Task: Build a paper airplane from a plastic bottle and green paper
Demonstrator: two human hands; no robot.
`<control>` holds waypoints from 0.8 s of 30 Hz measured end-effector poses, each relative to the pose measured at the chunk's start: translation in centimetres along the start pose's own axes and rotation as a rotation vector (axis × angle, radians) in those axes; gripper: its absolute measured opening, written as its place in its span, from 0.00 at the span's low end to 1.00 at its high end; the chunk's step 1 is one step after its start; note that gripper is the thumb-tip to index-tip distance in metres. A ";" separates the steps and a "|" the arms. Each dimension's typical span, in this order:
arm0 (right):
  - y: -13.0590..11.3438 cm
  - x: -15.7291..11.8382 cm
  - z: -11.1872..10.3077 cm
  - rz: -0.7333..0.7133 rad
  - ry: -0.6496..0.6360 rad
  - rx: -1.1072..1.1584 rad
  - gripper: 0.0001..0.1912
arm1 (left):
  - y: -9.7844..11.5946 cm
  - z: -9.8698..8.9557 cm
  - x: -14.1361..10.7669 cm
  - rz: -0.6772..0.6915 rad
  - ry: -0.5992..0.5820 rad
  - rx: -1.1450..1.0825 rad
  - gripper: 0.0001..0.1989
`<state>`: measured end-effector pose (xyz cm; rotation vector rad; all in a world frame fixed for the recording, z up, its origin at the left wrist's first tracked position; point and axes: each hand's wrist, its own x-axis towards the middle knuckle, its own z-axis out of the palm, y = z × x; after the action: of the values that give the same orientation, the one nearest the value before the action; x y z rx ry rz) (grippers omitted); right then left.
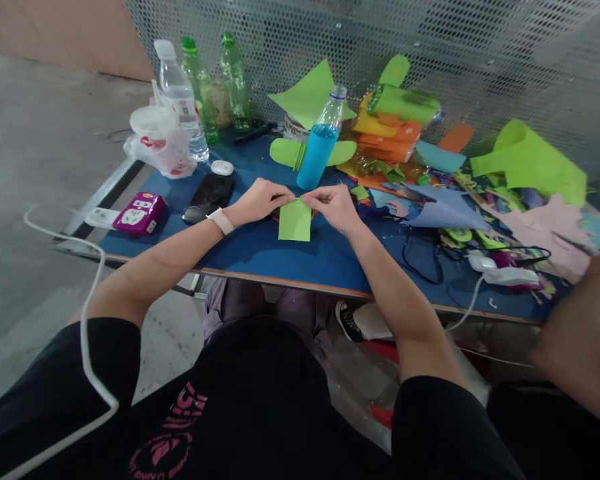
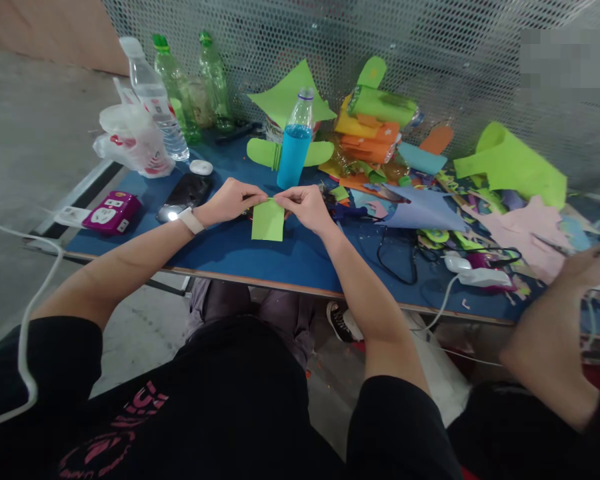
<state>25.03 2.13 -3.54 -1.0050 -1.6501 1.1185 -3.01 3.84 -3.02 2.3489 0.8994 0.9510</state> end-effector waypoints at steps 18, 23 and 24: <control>-0.3 -0.2 0.5 -0.022 0.011 -0.028 0.39 | 0.8 0.1 -0.1 -0.007 -0.016 -0.035 0.14; 0.1 -0.1 0.4 -0.035 0.011 -0.021 0.36 | 0.8 0.2 0.0 0.003 -0.021 -0.016 0.14; 0.1 -0.1 0.4 -0.036 0.008 -0.018 0.35 | 0.7 0.2 0.0 0.009 -0.020 -0.014 0.15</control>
<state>24.68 1.98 -3.76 -0.9858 -1.6685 1.0763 -2.60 3.32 -2.72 2.3483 0.8723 0.9323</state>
